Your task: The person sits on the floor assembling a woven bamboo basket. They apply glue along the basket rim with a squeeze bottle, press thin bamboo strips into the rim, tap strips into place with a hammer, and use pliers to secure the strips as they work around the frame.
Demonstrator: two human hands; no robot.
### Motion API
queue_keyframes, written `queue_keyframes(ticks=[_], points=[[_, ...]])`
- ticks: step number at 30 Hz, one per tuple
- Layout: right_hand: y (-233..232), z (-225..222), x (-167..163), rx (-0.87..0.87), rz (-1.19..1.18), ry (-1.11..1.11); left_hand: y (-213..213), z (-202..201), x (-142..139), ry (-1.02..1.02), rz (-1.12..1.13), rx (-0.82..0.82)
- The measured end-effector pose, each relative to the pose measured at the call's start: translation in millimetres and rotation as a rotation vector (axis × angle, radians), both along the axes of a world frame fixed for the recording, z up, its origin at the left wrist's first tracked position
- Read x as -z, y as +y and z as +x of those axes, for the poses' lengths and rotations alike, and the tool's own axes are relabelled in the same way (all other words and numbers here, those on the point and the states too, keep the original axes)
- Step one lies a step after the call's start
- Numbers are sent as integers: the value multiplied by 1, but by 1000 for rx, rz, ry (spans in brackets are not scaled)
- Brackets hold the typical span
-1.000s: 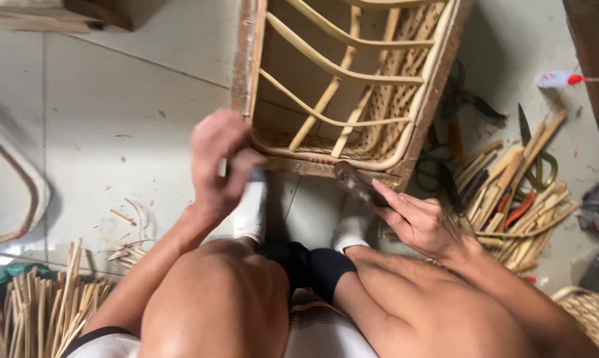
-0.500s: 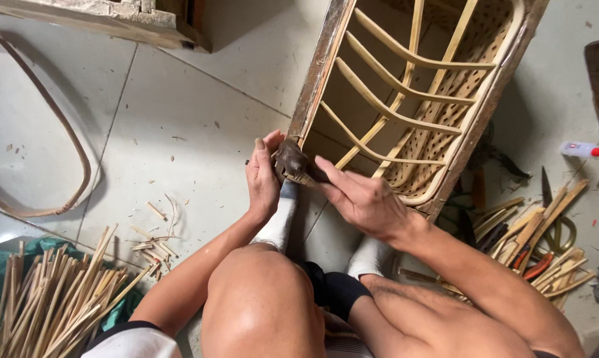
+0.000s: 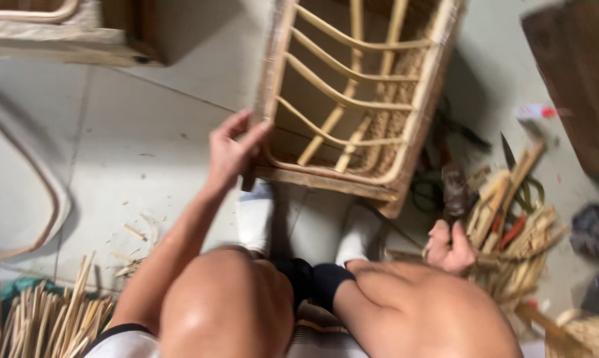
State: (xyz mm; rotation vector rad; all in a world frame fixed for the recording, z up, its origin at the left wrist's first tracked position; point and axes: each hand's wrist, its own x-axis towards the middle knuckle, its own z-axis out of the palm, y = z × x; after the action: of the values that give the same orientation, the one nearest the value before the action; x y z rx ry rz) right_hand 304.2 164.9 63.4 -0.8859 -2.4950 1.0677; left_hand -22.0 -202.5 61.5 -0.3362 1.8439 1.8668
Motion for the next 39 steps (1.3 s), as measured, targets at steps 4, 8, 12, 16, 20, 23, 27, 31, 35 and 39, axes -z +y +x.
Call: queue_keyframes(ticks=[4,8,12,16,20,23,27,31,35,39], points=[[-3,74,46,116,-34,-255,12,0,-13,94,17,54],[-18,90,69,146,-74,-328,21,24,-23,619,-293,58],[-27,84,71,153,-89,-342,18,42,-25,921,-470,-9],[-30,76,69,161,-106,-337,11,40,-24,777,-343,-123],[-31,77,73,165,-120,-344,12,41,-31,942,-442,-30],[-30,79,72,156,-129,-355,18,43,-45,1111,-490,115],[-18,75,56,145,9,-727,32,40,-68,1233,-469,323],[-5,43,9,35,-36,-539,43,37,-82,1228,-546,622],[-23,-14,-16,-84,-203,-352,43,41,-83,1160,-641,782],[-41,-59,-13,-346,343,-114,40,45,-76,1189,-639,748]])
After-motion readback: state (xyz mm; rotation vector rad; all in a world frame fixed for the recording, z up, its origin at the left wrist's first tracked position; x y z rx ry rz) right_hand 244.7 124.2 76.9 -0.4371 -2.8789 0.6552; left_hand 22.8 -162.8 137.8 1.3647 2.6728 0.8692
